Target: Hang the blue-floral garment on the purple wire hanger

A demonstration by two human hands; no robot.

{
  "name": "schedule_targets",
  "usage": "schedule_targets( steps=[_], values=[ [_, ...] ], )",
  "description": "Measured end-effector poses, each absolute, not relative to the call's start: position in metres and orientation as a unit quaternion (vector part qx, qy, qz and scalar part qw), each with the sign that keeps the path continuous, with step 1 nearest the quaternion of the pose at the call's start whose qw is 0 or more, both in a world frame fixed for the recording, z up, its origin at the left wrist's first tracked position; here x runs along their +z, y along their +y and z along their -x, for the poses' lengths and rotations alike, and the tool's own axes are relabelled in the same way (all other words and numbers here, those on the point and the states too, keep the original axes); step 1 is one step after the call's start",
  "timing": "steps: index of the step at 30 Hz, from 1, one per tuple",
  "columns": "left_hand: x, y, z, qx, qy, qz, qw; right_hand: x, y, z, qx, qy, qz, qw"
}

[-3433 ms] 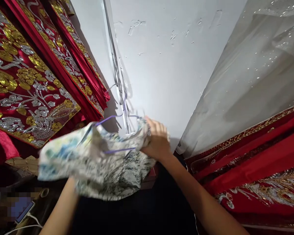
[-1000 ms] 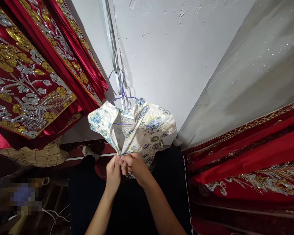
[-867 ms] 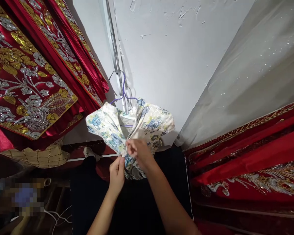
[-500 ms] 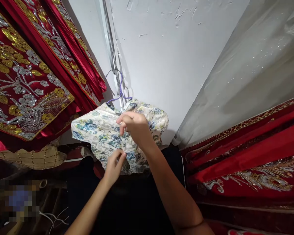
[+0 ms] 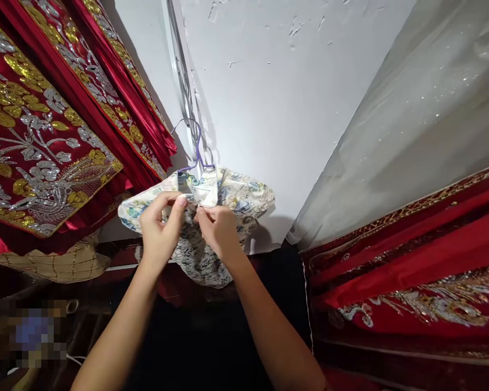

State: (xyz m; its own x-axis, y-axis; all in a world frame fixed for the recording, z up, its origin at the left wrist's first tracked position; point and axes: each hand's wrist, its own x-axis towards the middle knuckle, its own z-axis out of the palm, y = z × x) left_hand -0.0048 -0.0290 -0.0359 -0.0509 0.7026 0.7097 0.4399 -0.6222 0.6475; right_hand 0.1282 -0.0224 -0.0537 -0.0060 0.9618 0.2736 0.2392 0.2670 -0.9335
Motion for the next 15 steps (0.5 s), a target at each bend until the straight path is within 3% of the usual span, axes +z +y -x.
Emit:
schedule_targets(
  steps=[5, 7, 9, 11, 12, 15],
  values=[
    [-0.033, -0.024, 0.030, 0.707, 0.442, -0.552, -0.010, -0.078, -0.015, -0.118, 0.380, -0.621, 0.490, 0.480],
    [-0.028, -0.016, 0.056, 0.768, 0.433, -0.472, -0.012, -0.092, -0.014, -0.119, 0.407, -0.609, 0.498, 0.465],
    [-0.029, -0.006, 0.090, 0.831, 0.395, -0.386, 0.073, -0.107, -0.020, -0.121, 0.440, -0.600, 0.484, 0.461],
    [-0.043, 0.002, 0.120, 0.862, 0.341, -0.278, 0.251, -0.120, -0.032, -0.121, 0.475, -0.596, 0.449, 0.467],
    [-0.056, 0.004, 0.131, 0.841, 0.327, -0.222, 0.370, -0.125, -0.040, -0.121, 0.492, -0.592, 0.431, 0.471],
    [-0.110, 0.001, 0.136, 0.762, 0.363, -0.209, 0.493, -0.135, -0.060, -0.118, 0.545, -0.550, 0.404, 0.487]
  ],
)
